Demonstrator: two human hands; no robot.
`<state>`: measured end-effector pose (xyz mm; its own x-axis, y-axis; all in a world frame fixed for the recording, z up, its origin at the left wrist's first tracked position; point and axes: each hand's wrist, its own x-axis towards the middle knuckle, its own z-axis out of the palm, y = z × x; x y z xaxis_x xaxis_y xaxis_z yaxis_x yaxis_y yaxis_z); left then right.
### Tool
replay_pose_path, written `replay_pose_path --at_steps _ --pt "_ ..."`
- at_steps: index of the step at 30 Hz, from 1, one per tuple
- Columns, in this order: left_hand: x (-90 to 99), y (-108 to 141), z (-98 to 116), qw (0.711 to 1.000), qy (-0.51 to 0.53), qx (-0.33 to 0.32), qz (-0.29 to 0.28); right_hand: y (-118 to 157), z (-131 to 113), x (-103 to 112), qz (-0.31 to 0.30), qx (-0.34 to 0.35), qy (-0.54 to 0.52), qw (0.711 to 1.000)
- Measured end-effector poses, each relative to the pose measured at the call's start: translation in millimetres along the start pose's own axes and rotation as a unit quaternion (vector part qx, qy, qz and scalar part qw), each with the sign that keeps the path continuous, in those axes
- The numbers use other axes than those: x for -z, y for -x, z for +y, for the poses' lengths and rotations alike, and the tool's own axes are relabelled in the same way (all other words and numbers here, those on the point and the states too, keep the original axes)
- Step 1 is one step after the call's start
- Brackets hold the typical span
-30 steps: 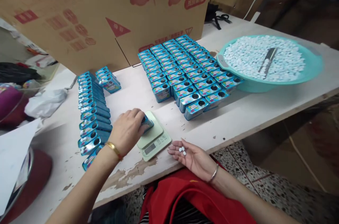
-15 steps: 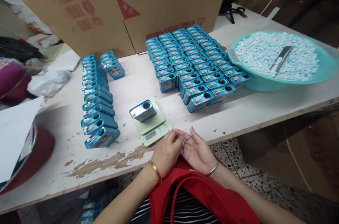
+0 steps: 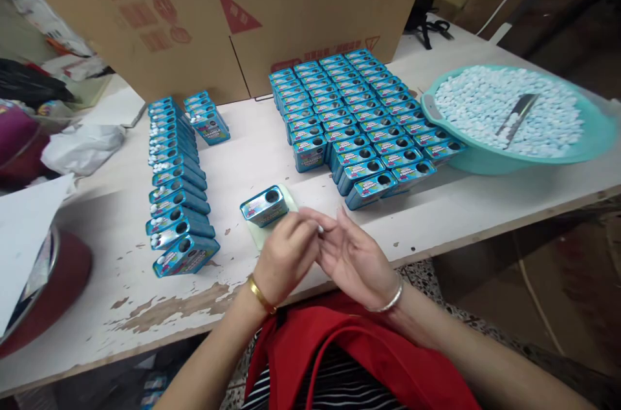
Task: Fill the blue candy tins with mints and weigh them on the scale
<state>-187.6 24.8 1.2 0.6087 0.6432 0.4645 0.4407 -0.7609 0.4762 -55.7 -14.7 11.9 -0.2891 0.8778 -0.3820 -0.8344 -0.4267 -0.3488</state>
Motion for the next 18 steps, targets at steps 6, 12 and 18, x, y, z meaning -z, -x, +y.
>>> replay_pose_path --at_steps 6,12,18 --pt "44.7 -27 -29 0.993 -0.043 0.070 0.085 -38 -9 -52 -0.046 0.046 0.065 0.996" --pt "46.6 -24 -45 0.984 -0.085 0.145 0.050 -53 -14 -69 -0.010 0.043 0.087 0.995" --pt "59.8 -19 -48 0.987 -0.103 0.126 0.016 -44 -38 -61 -0.025 0.101 0.131 0.986"
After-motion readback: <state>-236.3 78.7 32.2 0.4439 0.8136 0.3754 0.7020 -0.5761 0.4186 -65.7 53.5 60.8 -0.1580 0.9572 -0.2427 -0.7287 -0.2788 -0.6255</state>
